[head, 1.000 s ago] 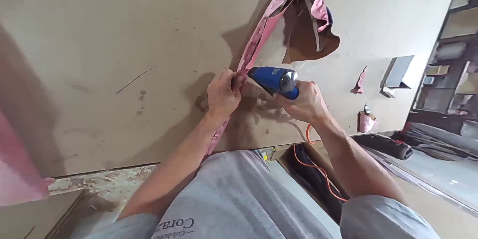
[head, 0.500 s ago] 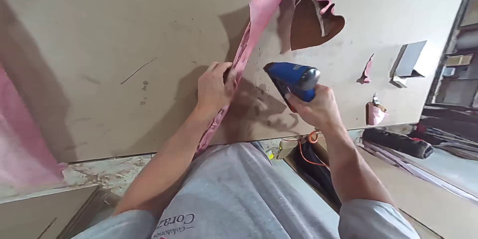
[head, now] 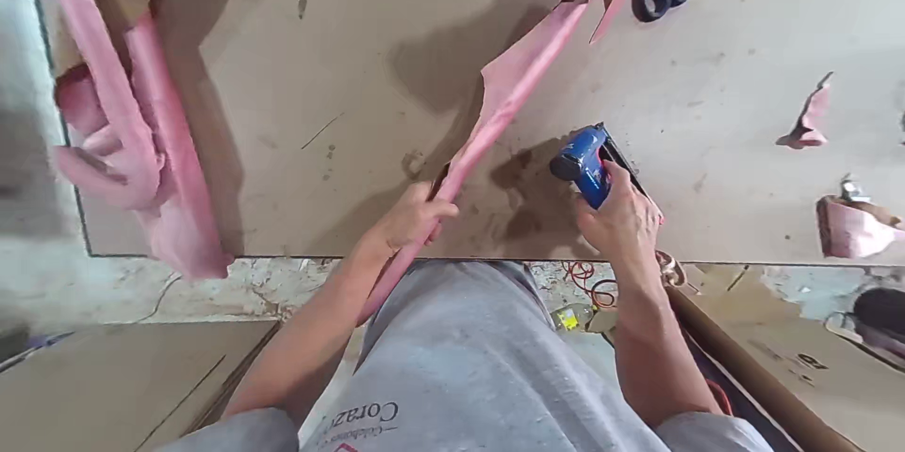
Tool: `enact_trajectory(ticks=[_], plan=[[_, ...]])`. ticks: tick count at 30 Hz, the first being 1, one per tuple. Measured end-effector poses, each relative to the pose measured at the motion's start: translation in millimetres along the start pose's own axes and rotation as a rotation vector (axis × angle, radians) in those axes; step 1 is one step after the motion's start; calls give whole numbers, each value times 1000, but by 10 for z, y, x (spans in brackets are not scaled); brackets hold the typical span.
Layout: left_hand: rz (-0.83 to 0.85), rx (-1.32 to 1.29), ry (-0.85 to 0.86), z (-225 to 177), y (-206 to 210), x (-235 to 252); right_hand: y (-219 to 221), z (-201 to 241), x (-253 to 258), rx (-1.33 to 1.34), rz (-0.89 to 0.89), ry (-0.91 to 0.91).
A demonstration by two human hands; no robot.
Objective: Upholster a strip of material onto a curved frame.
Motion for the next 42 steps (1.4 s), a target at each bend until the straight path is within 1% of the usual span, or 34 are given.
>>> enact_trajectory(ticks=[2, 6, 9, 12, 17, 19, 22, 24, 25, 27, 30, 33, 37, 42], plan=[[-25, 67, -35, 119, 92, -55, 41, -12, -45, -1, 19, -11], [-165, 380, -176, 215, 196, 3, 92, -3, -109, -48, 36, -40], [-211, 535, -145, 193, 265, 29, 114, -9, -153, -54, 29, -67], [-241, 606, -91, 214, 312, 27, 112, -21, -208, -61, 35, -83], [-298, 726, -79, 218, 358, -4, -15, 0, -356, -76, 39, -129], [-404, 786, -28, 161, 319, -6, -110, 47, -459, -69, 12, -168], [-621, 909, 167, 52, 142, 95, -227, 143, -616, 6, -29, -224], [-698, 958, 309, 38, 31, 188, -214, 226, -671, 94, -14, -242], [-715, 968, 352, 46, 2, 207, -185, 292, -683, 138, 6, -252], [-706, 974, 367, 67, -26, 226, -118, 490, -681, 170, 48, -279], [-688, 997, 353, 87, -32, 241, -36, 838, -615, 120, 100, -335], [-701, 1004, 354, 79, -25, 246, 15, 1085, -505, 86, 137, -377], [-684, 983, 353, 62, -32, 248, 48, 1244, -388, 66, 187, -386], [-686, 986, 363, 61, -45, 248, 74, 1301, -355, 80, 206, -424]])
Point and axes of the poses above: each hand's wrist, its own x-axis towards the middle knuckle, its own y-axis out of the palm, z = x × y, the point moved 6 cm from there along x, towards the middle knuckle, and after that the axes turned 1 degree about -x, right-handed, at the moved point
